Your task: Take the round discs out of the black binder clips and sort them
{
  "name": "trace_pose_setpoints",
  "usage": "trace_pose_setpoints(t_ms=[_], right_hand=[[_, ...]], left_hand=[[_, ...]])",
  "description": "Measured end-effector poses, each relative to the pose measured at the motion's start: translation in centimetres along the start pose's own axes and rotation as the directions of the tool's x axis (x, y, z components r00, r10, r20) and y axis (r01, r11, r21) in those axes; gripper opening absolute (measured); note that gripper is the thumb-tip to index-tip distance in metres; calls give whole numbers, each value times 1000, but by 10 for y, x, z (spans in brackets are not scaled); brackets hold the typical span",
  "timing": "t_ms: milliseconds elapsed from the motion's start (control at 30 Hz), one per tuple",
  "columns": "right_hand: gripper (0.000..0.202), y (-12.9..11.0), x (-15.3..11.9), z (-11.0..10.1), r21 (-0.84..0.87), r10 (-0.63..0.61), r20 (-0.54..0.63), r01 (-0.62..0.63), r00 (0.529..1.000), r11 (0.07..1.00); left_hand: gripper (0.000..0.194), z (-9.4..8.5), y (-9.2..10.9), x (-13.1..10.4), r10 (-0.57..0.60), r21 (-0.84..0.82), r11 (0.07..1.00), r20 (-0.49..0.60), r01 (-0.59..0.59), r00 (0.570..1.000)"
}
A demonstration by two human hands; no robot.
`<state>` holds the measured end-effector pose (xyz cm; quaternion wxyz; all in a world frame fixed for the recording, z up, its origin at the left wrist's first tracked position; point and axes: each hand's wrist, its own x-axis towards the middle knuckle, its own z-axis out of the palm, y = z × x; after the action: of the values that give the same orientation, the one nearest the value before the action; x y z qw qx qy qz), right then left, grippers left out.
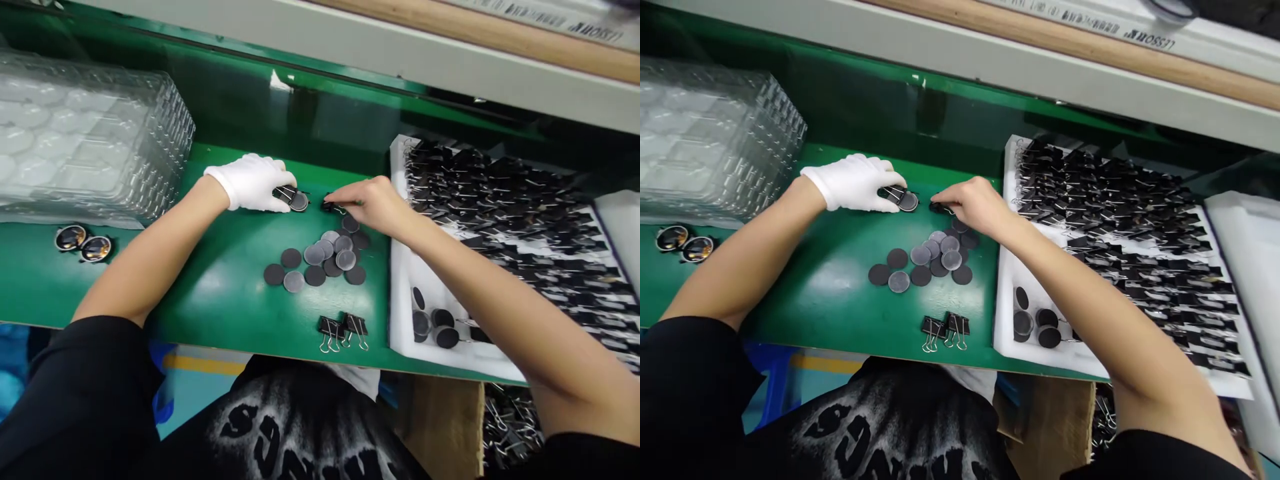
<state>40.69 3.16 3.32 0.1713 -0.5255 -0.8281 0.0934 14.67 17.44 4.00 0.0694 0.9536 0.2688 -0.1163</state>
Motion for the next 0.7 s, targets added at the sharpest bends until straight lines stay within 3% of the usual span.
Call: trace_pose_setpoints(t_ms=[67,167,267,333,433,567,700], right_hand=[[39,8,8,8,78,4,26,-6,1000,997],[45,0,18,8,138,-25,44,19,999,990],[52,-7,38,6,205,114,-82,-95,990,974],[50,-6,58,14,210,337,-174,-300,925,931],[60,0,87,40,140,583,-198,-566,788,812],[69,0,94,72,60,700,-185,-703,690,709],[67,-3,78,78,81,725,-217,-728,654,681]], left_hand=[[59,3,0,3,6,-2,1000,-32,-6,999],[57,4,4,3,17,16,1000,-60,-17,998],[58,4,10,3,13,28,1000,-83,-11,996],[58,4,13,3,4,41,999,-98,0,995],[55,5,15,3,1,52,999,-109,4,994],[54,6,16,3,3,35,999,-108,0,994],[54,6,15,4,-2,-3,1000,-102,2,995]])
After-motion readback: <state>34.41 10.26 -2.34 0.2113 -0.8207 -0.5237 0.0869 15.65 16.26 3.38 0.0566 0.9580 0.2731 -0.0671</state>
